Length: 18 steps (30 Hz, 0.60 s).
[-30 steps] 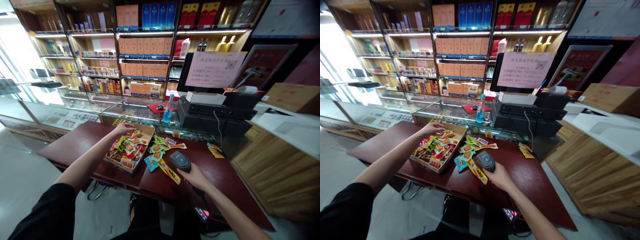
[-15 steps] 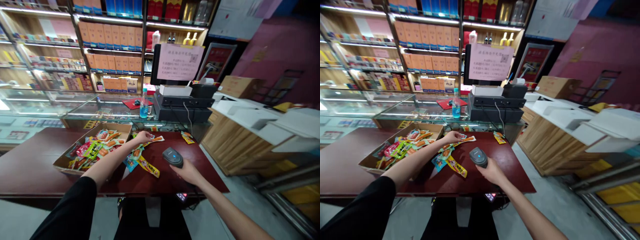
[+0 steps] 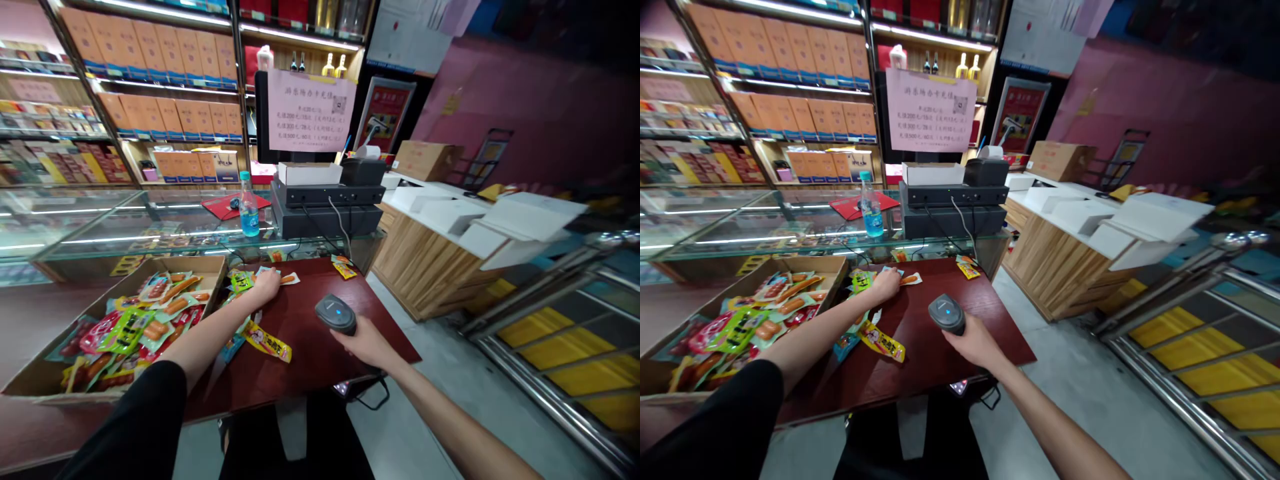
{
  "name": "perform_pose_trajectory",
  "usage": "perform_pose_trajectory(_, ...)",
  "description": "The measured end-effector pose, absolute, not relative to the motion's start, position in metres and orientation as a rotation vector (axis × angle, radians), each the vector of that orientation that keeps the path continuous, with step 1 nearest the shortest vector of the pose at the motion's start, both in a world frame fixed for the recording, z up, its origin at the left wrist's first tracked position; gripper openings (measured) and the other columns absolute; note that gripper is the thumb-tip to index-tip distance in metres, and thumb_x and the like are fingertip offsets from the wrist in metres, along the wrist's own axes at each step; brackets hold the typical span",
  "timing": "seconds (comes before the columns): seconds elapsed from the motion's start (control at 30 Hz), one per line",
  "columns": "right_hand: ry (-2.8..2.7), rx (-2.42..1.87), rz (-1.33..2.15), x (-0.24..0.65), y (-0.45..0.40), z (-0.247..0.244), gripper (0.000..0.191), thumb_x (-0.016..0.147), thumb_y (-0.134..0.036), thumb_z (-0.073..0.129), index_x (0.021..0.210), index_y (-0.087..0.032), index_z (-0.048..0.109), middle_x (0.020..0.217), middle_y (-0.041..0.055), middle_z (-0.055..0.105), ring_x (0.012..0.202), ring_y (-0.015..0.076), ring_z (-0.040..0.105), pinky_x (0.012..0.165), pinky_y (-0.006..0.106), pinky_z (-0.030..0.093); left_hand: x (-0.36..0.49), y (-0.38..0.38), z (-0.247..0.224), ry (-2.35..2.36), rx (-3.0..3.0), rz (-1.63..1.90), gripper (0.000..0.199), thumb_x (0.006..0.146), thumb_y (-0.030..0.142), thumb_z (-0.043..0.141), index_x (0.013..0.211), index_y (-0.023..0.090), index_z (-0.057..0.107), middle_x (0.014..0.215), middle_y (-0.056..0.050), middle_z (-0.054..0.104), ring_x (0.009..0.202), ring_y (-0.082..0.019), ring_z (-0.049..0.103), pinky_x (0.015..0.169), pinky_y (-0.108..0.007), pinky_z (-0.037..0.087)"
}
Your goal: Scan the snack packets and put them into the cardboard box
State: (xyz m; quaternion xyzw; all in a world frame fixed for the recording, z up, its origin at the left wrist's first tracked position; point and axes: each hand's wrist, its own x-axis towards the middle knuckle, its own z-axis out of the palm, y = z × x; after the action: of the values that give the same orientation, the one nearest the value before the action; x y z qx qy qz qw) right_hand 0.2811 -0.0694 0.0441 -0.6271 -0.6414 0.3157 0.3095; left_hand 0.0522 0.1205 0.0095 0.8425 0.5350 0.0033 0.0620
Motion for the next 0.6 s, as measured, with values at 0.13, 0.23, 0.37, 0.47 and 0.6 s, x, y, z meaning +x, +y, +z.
perform_pose_trajectory(0.13, -1.714, -1.636, 0.845, 0.272, -0.071, 0.047, 0.024, 0.074, -0.030, 0.066, 0.094, -0.018, 0.070, 0.063, 0.0029, 0.070, 0.064, 0.0216, 0.069, 0.058, 0.029, 0.053, 0.047, 0.108, 0.013, 1.541, 2.552, 0.026, 0.024, 0.076, 0.015, 0.061, 0.097, 0.012, 0.071, 0.103, -0.020, 0.068, 0.103, -0.031, 0.064, 0.091, -0.037, 0.046)
perform_pose_trajectory(0.23, -1.735, -1.608, 0.855, 0.264, -0.072, 0.049, 0.024, 0.075, -0.031, 0.066, 0.094, -0.018, 0.070, 0.062, 0.0025, 0.070, 0.065, 0.0219, 0.069, 0.059, 0.029, 0.053, 0.037, 0.099, 0.017, 1.464, 2.398, 0.154, 0.018, 0.068, 0.021, 0.069, 0.085, 0.017, 0.074, 0.089, -0.012, 0.071, 0.090, -0.026, 0.066, 0.083, -0.032, 0.049)
perform_pose_trajectory(0.37, -1.770, -1.608, 0.830, 0.255, -0.073, 0.049, 0.022, 0.077, -0.033, 0.064, 0.090, -0.016, 0.069, 0.056, 0.0013, 0.066, 0.060, 0.0208, 0.067, 0.057, 0.028, 0.052, 0.019, 0.086, 0.030, 1.239, 1.822, 0.278, 0.015, 0.069, 0.030, 0.070, 0.078, 0.018, 0.074, 0.070, -0.002, 0.068, 0.069, -0.015, 0.063, 0.064, -0.023, 0.049)
perform_pose_trajectory(0.47, -1.801, -1.626, 0.799, 0.247, -0.073, 0.050, 0.022, 0.078, -0.033, 0.063, 0.090, -0.015, 0.068, 0.051, 0.0000, 0.063, 0.054, 0.0192, 0.065, 0.055, 0.027, 0.050, 0.002, 0.076, 0.043, 1.080, 1.383, 0.367, 0.024, 0.065, 0.030, 0.076, 0.084, 0.016, 0.075, 0.077, -0.002, 0.070, 0.066, -0.012, 0.062, 0.056, -0.020, 0.049)
perform_pose_trajectory(0.6, -1.841, -1.612, 0.840, 0.233, -0.071, 0.057, 0.024, 0.078, -0.035, 0.062, 0.091, -0.015, 0.067, 0.049, -0.0011, 0.062, 0.047, 0.0177, 0.062, 0.049, 0.025, 0.047, -0.025, 0.065, 0.050, 0.982, 1.160, 0.480, 0.044, 0.054, 0.032, 0.087, 0.093, 0.015, 0.075, 0.088, -0.006, 0.072, 0.067, -0.012, 0.063, 0.051, -0.018, 0.047)
